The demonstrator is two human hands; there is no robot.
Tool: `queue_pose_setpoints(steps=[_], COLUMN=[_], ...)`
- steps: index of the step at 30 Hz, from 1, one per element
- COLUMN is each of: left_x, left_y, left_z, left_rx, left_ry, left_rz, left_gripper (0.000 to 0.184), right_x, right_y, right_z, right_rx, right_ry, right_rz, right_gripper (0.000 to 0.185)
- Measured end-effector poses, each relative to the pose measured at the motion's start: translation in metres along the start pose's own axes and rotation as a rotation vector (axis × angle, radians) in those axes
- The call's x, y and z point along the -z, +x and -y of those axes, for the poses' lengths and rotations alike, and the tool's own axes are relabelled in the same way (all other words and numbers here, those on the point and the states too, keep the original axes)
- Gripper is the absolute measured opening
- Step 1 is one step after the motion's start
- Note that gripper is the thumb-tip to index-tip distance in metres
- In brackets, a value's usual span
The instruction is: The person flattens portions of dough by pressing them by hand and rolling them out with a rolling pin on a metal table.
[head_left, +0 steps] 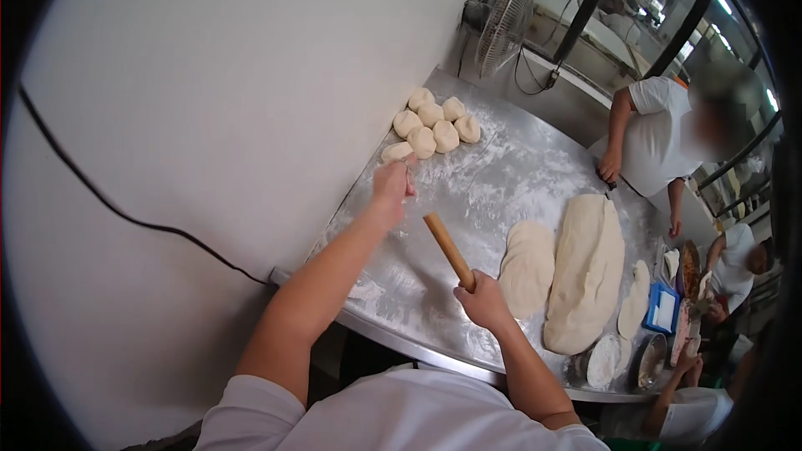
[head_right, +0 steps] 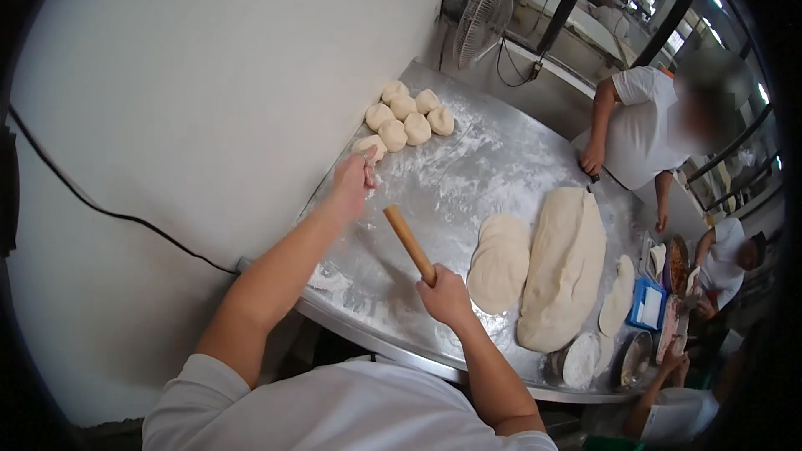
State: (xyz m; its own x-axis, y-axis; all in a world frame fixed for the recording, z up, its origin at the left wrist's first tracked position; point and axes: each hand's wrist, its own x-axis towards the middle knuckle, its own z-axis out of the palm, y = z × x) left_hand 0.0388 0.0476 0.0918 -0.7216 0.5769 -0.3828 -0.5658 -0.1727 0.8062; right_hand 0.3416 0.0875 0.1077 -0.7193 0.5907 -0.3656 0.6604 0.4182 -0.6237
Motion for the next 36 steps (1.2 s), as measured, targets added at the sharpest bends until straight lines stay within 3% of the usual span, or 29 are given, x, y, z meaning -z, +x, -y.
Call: queue_pose_setpoints(steps=[3, 6, 12, 15, 18, 21, 24, 27, 30, 33, 36], left_x=[0.019, 0.029, -0.005, 0.004, 0.008, 0.038, 0.059, 0.083, 0.075, 0.036, 0.034], left_y=[0.046, 0.076, 0.108, 0.131, 0.127, 0.108, 0.064, 0.044, 0.054, 0.019, 0.014], left_z=[0.009, 0.024, 0.024, 0.027, 0.000, -0.005, -0.002, 0.010, 0.024, 0.041, 0.070], left_rx=[-0.251, -0.663, -0.471, -0.502, -0.219, 0.269, 0.435, 0.395, 0.429, -0.087, -0.303], left_ry=[0.891, 1.475, 1.858, 1.894, 1.616, 0.683, 0.745, 1.066, 1.126, 1.776, 1.743], left_rz=[-0.146, -0.217, -0.096, -0.113, -0.044, 0.226, 0.386, 0.444, 0.251, 0.093, 0.110], left_gripper=[0.043, 0.057, 0.073, 0.071, 0.061, 0.051, 0.048, 0.051, 0.058, 0.062, 0.059], right_x=[0.006, 0.014, 0.022, 0.026, 0.029, 0.026, 0.022, 0.021, 0.020, 0.017, 0.018], right_y=[0.006, 0.016, 0.020, 0.019, 0.018, 0.017, 0.017, 0.013, 0.013, 0.013, 0.012], right_z=[-0.006, -0.011, -0.012, -0.013, -0.009, -0.008, -0.009, -0.005, -0.005, -0.007, -0.003], right_rx=[-0.040, -0.064, -0.075, -0.088, -0.081, -0.068, -0.030, -0.011, 0.007, 0.017, 0.032], right_ry=[0.009, -0.046, -0.055, -0.010, 0.040, 0.053, 0.037, 0.031, 0.023, 0.009, 0.008], right_rz=[-0.059, -0.052, -0.024, 0.003, 0.009, 0.019, 0.018, 0.021, 0.001, -0.019, -0.034], right_gripper=[0.030, 0.031, 0.032, 0.032, 0.031, 0.032, 0.032, 0.033, 0.033, 0.033, 0.033])
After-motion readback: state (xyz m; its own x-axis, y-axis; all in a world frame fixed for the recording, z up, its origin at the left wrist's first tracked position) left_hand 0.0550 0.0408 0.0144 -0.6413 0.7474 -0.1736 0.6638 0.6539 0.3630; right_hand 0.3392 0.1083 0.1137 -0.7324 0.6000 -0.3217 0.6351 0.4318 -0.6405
